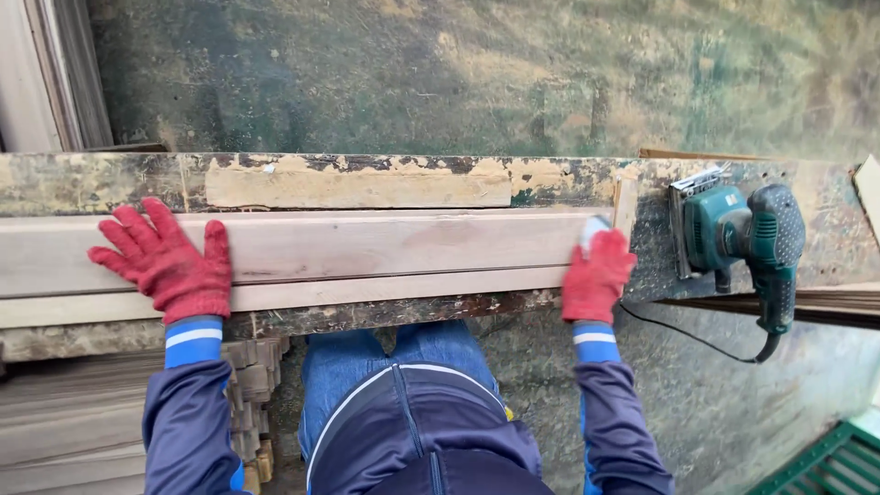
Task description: The recorder uses an electric orbital sander and manual sandpaper to smooth wooden planks on a workbench.
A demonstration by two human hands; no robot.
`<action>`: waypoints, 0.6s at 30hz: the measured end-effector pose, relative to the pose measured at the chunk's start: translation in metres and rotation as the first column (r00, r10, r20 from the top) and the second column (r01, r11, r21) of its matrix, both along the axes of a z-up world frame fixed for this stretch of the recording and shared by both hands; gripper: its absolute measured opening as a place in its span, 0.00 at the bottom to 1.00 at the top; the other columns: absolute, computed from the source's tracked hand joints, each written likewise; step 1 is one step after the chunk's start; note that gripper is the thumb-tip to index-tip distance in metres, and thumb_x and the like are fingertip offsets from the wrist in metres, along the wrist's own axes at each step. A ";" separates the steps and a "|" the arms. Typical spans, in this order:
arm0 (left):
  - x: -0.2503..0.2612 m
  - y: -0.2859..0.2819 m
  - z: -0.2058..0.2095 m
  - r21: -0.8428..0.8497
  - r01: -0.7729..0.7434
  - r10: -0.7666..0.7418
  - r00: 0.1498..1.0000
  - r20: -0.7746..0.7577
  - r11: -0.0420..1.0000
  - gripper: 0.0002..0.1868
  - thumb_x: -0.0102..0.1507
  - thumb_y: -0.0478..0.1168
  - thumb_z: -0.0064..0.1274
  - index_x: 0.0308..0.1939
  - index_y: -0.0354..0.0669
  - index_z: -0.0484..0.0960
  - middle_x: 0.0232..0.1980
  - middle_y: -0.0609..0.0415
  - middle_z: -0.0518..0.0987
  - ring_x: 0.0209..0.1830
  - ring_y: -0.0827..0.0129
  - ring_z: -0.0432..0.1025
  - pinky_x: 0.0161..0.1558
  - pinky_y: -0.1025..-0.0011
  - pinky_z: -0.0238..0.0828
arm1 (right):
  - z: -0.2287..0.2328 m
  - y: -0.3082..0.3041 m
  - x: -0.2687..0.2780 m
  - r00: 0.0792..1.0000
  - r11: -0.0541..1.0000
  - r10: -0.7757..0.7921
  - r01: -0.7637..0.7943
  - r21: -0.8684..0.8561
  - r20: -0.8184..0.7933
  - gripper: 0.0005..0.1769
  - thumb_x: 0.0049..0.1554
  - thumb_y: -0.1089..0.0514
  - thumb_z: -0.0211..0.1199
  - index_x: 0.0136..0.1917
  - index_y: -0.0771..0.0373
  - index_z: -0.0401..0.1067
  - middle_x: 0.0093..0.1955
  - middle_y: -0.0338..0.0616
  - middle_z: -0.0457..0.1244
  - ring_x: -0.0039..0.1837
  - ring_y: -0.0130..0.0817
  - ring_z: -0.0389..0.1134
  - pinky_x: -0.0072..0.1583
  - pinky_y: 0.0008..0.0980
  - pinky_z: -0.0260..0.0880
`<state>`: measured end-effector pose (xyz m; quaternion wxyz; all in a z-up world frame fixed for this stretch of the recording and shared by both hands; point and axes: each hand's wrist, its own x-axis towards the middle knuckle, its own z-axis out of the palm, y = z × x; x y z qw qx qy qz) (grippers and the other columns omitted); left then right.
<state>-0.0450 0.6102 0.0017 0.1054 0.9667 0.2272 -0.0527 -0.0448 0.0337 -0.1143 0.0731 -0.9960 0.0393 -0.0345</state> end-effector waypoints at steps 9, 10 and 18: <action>-0.004 0.034 -0.030 0.143 0.342 -0.344 0.939 -0.014 0.929 0.41 0.80 0.53 0.46 0.88 0.41 0.43 0.85 0.41 0.30 0.84 0.40 0.23 0.75 0.24 0.14 | 0.052 0.326 -0.017 0.921 0.822 0.338 -0.390 0.415 0.196 0.40 0.57 0.52 0.65 0.76 0.71 0.56 0.78 0.64 0.53 0.79 0.61 0.53 0.80 0.57 0.50; -0.002 0.038 -0.031 0.155 0.424 -0.434 0.900 0.041 0.892 0.39 0.79 0.49 0.47 0.87 0.39 0.46 0.86 0.41 0.33 0.84 0.41 0.25 0.75 0.25 0.15 | 0.068 0.367 -0.020 0.826 0.747 0.550 -0.552 0.370 0.121 0.41 0.55 0.47 0.64 0.75 0.69 0.58 0.80 0.63 0.50 0.81 0.64 0.49 0.80 0.63 0.47; 0.031 0.072 -0.013 0.045 0.709 -0.703 0.686 0.186 0.704 0.45 0.71 0.62 0.50 0.85 0.37 0.65 0.86 0.39 0.41 0.85 0.43 0.29 0.73 0.26 0.15 | 0.023 0.171 -0.011 0.978 0.978 -0.202 0.199 -0.055 -0.055 0.32 0.62 0.49 0.61 0.74 0.65 0.61 0.74 0.57 0.56 0.72 0.54 0.59 0.73 0.53 0.57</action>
